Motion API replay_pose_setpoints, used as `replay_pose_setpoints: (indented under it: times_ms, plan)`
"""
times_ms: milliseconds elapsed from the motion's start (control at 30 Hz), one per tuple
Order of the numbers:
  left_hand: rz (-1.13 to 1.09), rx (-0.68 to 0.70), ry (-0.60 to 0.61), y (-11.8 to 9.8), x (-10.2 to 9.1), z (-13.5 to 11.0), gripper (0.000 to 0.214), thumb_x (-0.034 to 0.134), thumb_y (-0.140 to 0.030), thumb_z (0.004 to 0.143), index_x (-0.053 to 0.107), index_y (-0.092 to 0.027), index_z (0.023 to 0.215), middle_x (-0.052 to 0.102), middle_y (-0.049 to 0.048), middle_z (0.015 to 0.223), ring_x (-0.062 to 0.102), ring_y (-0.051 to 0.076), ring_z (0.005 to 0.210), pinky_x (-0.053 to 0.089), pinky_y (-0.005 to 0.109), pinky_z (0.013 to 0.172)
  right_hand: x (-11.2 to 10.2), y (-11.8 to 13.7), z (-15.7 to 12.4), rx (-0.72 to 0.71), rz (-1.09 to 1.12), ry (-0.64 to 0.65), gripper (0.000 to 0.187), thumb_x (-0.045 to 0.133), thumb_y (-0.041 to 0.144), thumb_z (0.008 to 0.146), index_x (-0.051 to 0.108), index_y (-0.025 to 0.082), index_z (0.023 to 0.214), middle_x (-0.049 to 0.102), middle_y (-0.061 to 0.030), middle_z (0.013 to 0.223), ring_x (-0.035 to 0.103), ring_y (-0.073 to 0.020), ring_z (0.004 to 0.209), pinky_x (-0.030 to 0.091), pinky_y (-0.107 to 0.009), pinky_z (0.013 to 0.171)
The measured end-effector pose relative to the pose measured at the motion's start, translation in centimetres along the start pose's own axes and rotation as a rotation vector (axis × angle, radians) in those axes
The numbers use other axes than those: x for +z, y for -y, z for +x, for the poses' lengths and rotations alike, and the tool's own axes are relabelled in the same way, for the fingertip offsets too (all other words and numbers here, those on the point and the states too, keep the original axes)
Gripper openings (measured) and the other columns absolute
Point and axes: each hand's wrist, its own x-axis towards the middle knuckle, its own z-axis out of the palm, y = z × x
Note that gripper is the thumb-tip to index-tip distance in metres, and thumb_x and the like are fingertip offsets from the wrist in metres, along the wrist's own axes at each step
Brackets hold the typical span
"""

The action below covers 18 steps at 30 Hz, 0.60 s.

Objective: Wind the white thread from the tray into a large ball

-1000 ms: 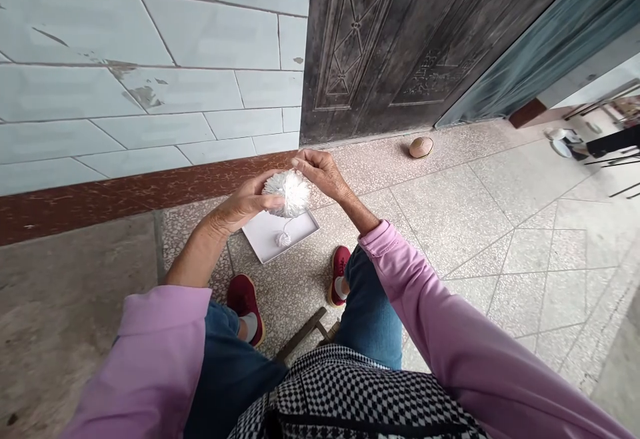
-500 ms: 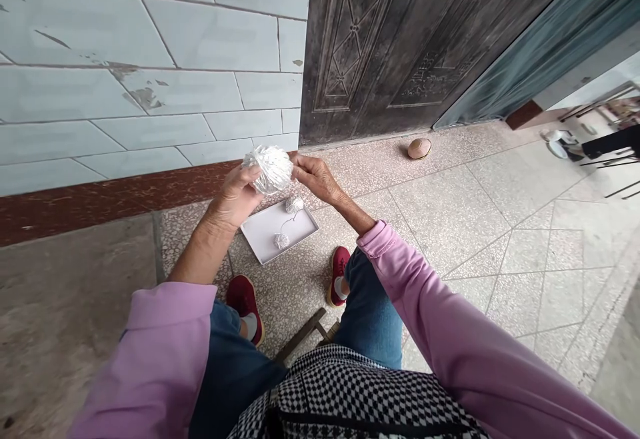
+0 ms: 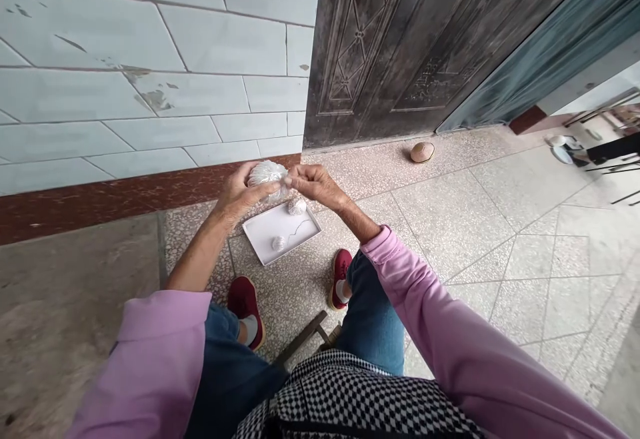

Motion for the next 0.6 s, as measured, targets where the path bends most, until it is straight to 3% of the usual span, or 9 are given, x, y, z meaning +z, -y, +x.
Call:
replay_pose_setpoints:
  times_ms: [167, 300, 433, 600]
  plan:
    - [-0.077, -0.018, 0.377, 0.0, 0.6, -0.3, 0.075, 0.103, -0.06, 0.086, 0.086, -0.013, 0.142, 0.088, 0.0129, 0.127, 0.077, 0.034, 0.114, 0.063, 0.044, 0.098, -1.6, -0.2, 0.8, 0.034, 0.018, -0.09, 0.063, 0.101, 0.045, 0.122, 0.058, 0.025, 0.08, 0.044, 0.0067, 0.073, 0.039, -0.0147, 0.077, 0.031, -0.033, 0.072]
    - [-0.241, -0.072, 0.545, 0.5, 1.2, -0.1, 0.071, 0.106, -0.056, 0.086, 0.087, -0.011, 0.138, 0.084, 0.0126, 0.108, 0.079, 0.035, 0.105, 0.064, 0.044, 0.091, -2.4, -1.0, 1.1, -0.046, 0.094, -0.101, 0.073, 0.11, 0.058, 0.112, 0.055, 0.026, 0.077, 0.044, 0.0077, 0.071, 0.037, -0.0132, 0.075, 0.03, -0.031, 0.067]
    - [-0.408, -0.084, 0.56, 0.9, 1.8, 0.0, 0.077, 0.113, -0.06, 0.078, 0.088, -0.017, 0.137, 0.086, 0.013, 0.109, 0.083, 0.037, 0.104, 0.067, 0.043, 0.086, -2.8, -1.9, 1.6, -0.072, 0.136, -0.128, 0.078, 0.108, 0.069, 0.11, 0.053, 0.026, 0.076, 0.042, 0.0084, 0.07, 0.038, -0.012, 0.073, 0.028, -0.029, 0.063]
    - [-0.576, -0.039, 0.389, 0.7, 2.0, -0.1, 0.077, 0.113, -0.064, 0.075, 0.088, -0.021, 0.134, 0.09, 0.0171, 0.125, 0.087, 0.043, 0.122, 0.076, 0.05, 0.097, -1.6, -2.8, 2.3, 0.016, 0.062, -0.158, 0.069, 0.094, 0.045, 0.125, 0.054, 0.025, 0.074, 0.044, 0.0072, 0.07, 0.04, -0.0115, 0.075, 0.029, -0.031, 0.067]
